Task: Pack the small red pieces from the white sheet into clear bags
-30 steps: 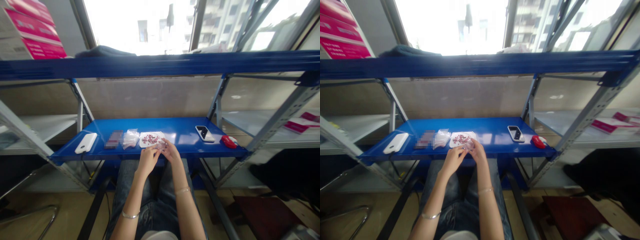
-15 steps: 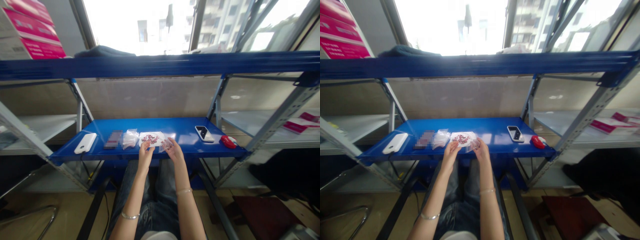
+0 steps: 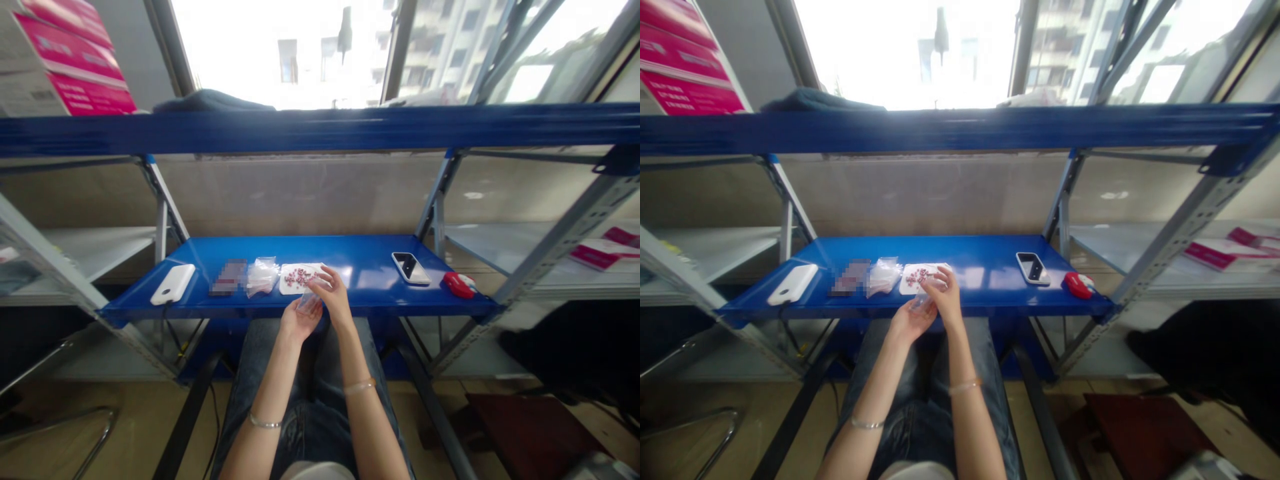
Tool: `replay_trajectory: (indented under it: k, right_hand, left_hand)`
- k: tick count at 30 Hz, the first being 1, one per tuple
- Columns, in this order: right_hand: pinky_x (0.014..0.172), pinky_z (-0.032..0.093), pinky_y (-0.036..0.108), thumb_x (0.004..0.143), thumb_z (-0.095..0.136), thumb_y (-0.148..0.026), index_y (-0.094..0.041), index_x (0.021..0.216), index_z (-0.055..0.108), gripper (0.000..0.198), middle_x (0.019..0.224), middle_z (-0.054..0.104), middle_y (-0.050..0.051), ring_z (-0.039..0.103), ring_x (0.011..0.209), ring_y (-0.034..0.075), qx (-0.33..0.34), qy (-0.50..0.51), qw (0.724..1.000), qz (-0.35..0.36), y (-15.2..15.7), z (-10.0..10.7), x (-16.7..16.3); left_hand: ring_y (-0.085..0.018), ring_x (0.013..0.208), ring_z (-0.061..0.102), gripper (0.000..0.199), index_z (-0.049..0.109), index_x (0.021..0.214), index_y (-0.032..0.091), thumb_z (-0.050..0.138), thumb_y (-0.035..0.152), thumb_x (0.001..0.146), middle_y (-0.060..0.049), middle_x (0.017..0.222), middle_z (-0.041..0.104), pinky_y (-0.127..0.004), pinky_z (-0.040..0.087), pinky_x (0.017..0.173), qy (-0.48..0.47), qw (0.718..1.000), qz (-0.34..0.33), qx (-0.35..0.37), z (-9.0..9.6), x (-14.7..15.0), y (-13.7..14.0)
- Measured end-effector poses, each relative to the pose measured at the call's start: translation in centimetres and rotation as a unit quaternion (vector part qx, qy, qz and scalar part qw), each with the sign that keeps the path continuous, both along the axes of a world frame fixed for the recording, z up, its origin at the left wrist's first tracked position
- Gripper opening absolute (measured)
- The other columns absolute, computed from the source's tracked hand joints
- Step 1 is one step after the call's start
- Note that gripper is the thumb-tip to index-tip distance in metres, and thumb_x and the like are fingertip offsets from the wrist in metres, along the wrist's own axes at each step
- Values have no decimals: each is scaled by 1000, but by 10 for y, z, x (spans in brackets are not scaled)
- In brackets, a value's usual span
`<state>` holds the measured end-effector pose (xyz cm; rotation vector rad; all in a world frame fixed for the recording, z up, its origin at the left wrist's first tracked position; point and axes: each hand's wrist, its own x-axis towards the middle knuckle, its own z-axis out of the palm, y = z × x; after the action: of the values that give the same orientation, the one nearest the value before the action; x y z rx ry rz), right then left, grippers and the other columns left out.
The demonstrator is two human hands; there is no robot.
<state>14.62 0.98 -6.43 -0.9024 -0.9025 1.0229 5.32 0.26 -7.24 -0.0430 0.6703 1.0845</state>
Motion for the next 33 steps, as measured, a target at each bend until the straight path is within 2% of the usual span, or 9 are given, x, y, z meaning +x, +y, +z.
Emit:
replay_trajectory:
  k: [4, 8, 13, 19, 22, 28, 33]
  right_hand:
    - [79, 52, 36, 49, 83, -32, -22, 118, 49, 77, 110, 56, 7, 62, 87, 19, 30, -52, 998, 26, -3, 3, -3]
    - [82, 51, 36, 49, 83, -29, -23, 122, 46, 82, 114, 52, 7, 61, 91, 19, 56, -76, 994, 47, -5, 2, -8]
    - [84, 50, 35, 49, 83, -27, -23, 124, 46, 84, 114, 53, 7, 61, 91, 18, 77, -95, 992, 29, -6, 3, -14]
    - [75, 53, 34, 50, 81, -34, -20, 118, 51, 76, 108, 59, 9, 63, 86, 20, 20, -16, 999, -26, 1, 1, -13]
    - [76, 53, 35, 48, 82, -34, -18, 113, 54, 72, 105, 61, 10, 63, 89, 21, -5, 17, 999, -50, 4, -2, -7]
    - [79, 52, 35, 51, 81, -32, -17, 110, 55, 67, 105, 62, 10, 62, 92, 21, -1, 45, 997, -61, 7, -6, 2]
    - [78, 52, 35, 50, 82, -32, -19, 113, 53, 70, 105, 61, 9, 63, 88, 21, 8, 32, 998, -60, 6, -5, 1]
  left_hand:
    - [-18, 60, 64, 25, 56, 94, 8, 33, 11, 86, -9, 69, 62, -27, 54, 53, -21, 999, 16, -21, -1, -2, 5]
    - [-17, 64, 66, 27, 55, 99, 8, 30, 8, 88, -8, 74, 63, -26, 56, 55, -66, 998, 8, 11, 1, -4, 8]
    - [-17, 64, 67, 29, 55, 103, 8, 30, 6, 88, -9, 78, 65, -24, 56, 54, -80, 997, 0, 19, 0, -5, 10]
    - [-15, 58, 65, 30, 56, 97, 8, 31, 0, 83, -7, 70, 63, -24, 55, 51, -37, 998, 31, -50, -4, -5, 11]
    - [-17, 57, 65, 29, 57, 93, 8, 30, 2, 84, -8, 68, 63, -26, 55, 49, -18, 996, 53, -69, -5, -5, 11]
    - [-20, 64, 67, 30, 59, 95, 8, 30, 6, 85, -12, 75, 65, -31, 56, 48, -26, 996, 62, -56, -5, -5, 11]
    - [-22, 69, 68, 32, 57, 102, 5, 30, 8, 87, -13, 76, 65, -32, 57, 51, -18, 997, 47, -64, -5, -4, 10]
